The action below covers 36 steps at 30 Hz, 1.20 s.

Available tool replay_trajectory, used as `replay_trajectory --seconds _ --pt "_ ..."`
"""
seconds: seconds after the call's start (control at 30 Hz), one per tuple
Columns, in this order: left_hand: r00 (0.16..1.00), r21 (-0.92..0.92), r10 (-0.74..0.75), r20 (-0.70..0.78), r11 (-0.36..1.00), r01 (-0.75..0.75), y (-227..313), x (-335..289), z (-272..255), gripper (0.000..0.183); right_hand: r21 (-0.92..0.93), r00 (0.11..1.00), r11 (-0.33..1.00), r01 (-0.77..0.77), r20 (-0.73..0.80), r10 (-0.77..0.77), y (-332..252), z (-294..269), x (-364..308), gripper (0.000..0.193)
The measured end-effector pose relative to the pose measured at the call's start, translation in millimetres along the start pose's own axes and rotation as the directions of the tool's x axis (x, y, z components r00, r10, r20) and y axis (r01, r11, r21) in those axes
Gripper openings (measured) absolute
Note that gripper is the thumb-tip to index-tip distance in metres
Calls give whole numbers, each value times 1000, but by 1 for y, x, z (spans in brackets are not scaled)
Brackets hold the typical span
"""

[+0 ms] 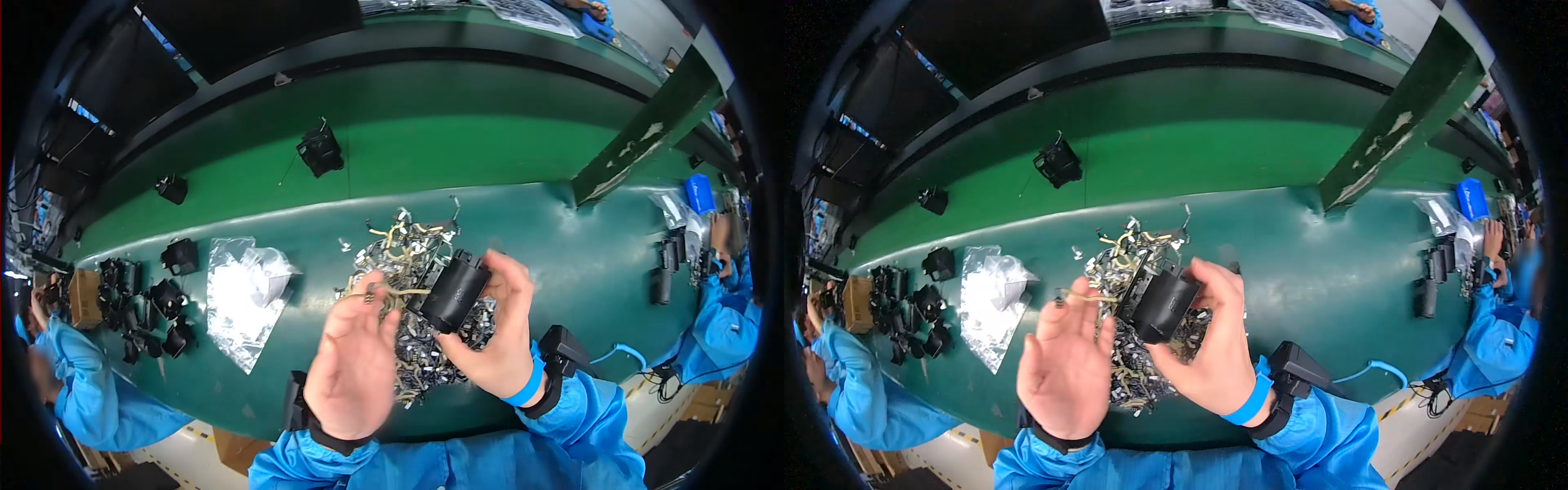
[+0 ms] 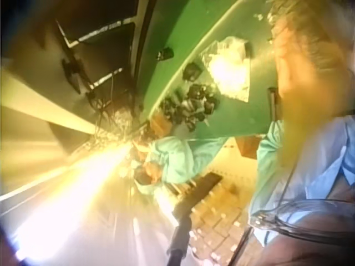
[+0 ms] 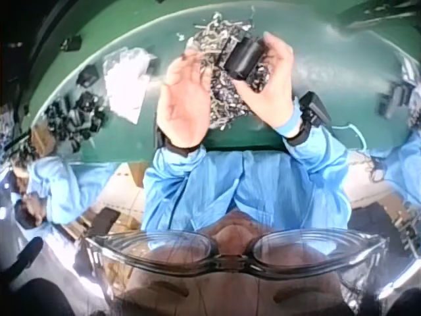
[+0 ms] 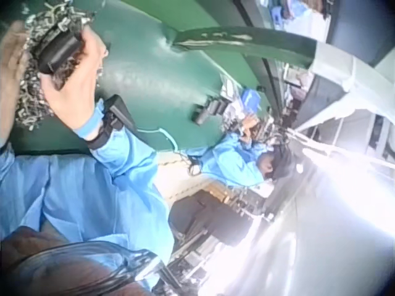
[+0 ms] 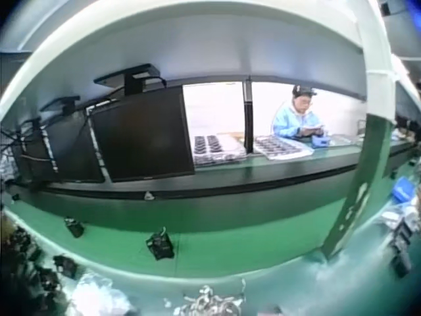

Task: Manually assembling small internal components into a black plastic housing at a factory workstation.

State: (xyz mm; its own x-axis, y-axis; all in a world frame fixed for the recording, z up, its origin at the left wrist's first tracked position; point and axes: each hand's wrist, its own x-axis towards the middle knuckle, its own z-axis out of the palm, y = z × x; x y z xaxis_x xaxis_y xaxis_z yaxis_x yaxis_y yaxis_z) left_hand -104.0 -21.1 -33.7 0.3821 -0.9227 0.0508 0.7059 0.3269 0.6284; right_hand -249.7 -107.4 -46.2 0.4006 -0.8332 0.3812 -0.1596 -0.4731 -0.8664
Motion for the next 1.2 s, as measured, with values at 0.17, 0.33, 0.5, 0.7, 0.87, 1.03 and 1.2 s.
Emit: replay_trajectory --seconds 0.17,0.33,0.5,0.7,0.87,1.03,1.2 --pt "998 -24 -54 -27 998 54 -7 -11 -6 45 -52 997 998 24 73 -20 -3 6 -9 83" --pt "996 85 -77 55 994 72 -19 -10 -3 47 0 1000 1000 6 28 -6 1 5 -17 84" --pt "992 89 -113 48 990 108 -27 -12 -6 55 44 1000 999 7 -24 -6 3 7 -16 85" --pt "984 254 -149 99 960 120 -28 -10 -5 49 -4 999 1000 27 -17 -27 6 5 -14 91" --pt "985 321 -138 104 942 98 -31 -11 -4 49 22 999 1000 -15 -29 16 5 4 -14 91" --pt "994 486 -56 99 874 1 -35 -13 -6 52 33 996 999 6 -85 -3 10 3 -12 91" --pt "996 550 -8 86 834 -41 -34 -14 -2 55 -54 999 998 31 -35 -33 4 -3 -7 80"
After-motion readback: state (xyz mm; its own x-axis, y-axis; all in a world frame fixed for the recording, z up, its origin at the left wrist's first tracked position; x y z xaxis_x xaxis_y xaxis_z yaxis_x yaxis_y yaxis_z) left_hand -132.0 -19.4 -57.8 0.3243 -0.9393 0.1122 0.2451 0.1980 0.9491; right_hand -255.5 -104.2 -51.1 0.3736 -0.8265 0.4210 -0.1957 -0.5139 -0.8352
